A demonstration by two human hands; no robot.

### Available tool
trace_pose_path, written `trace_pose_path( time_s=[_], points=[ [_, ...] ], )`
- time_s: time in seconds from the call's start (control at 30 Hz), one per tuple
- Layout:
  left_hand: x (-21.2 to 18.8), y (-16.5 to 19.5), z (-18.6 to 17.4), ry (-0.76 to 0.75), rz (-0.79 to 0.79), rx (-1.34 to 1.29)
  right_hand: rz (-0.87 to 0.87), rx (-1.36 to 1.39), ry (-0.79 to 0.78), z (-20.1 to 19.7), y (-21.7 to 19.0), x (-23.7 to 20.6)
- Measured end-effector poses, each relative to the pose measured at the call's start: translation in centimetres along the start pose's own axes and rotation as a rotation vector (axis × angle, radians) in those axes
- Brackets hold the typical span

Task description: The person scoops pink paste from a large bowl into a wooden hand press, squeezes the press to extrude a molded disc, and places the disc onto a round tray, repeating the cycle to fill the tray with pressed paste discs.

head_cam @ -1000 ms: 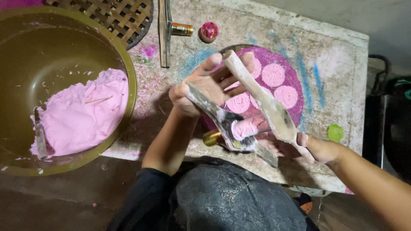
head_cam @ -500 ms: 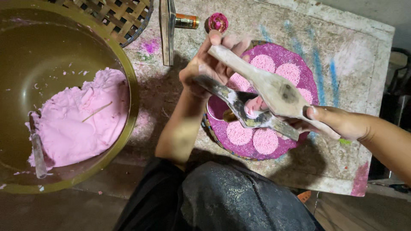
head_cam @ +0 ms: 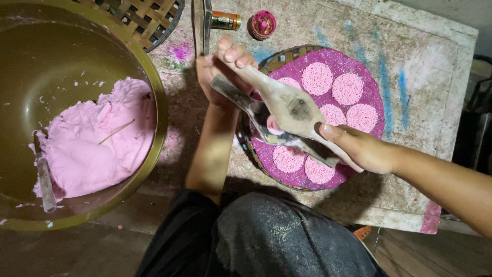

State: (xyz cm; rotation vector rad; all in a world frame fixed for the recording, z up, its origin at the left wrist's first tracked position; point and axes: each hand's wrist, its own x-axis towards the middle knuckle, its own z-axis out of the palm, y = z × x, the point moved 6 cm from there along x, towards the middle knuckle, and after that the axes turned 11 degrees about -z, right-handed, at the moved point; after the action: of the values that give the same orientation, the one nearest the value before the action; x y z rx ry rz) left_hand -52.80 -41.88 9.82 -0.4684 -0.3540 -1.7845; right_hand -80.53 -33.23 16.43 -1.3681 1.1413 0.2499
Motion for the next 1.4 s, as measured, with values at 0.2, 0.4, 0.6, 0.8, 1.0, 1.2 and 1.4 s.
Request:
trace_pose_path(
  time_s=[0.2,0.4,0.6,0.8,1.0,1.2,1.4],
  points=[
    [1.1,-3.7,-2.1,-0.067,-0.006,-0.125,0.002,-0.059,0.106,-0.8,-0.9,-1.3],
    [4.1,-2.7,-1.3,-0.187,-0.104,-0.104,-0.092,-0.027,0.244,-1.0,-1.5,-0.7],
    [3.3,0.4,0.0,-0.133,-0.109,0.046,-0.345,-0.066,0.220,0.8,-2.8,1.4],
    [1.5,-0.5,-1.4,-0.048,-0.118,0.025,-0.186,-0.059,0.136,1.1,-1.2,1.1],
    [3.0,-3.1,-2.5,-0.075,0.010,0.076,-0.149,0.073,0.205,-1.2,-0.3,0.1],
    [3.0,-1.3,-1.4,-0.014,-0.087,0.130,-0.211,0.053,0.249,-0.5,0.6,1.1],
    [3.6,-2.2,0.8,0.012,-0.077,0.123,-0.358,-0.080,0.319,-1.0,-0.1,1.9]
  ],
)
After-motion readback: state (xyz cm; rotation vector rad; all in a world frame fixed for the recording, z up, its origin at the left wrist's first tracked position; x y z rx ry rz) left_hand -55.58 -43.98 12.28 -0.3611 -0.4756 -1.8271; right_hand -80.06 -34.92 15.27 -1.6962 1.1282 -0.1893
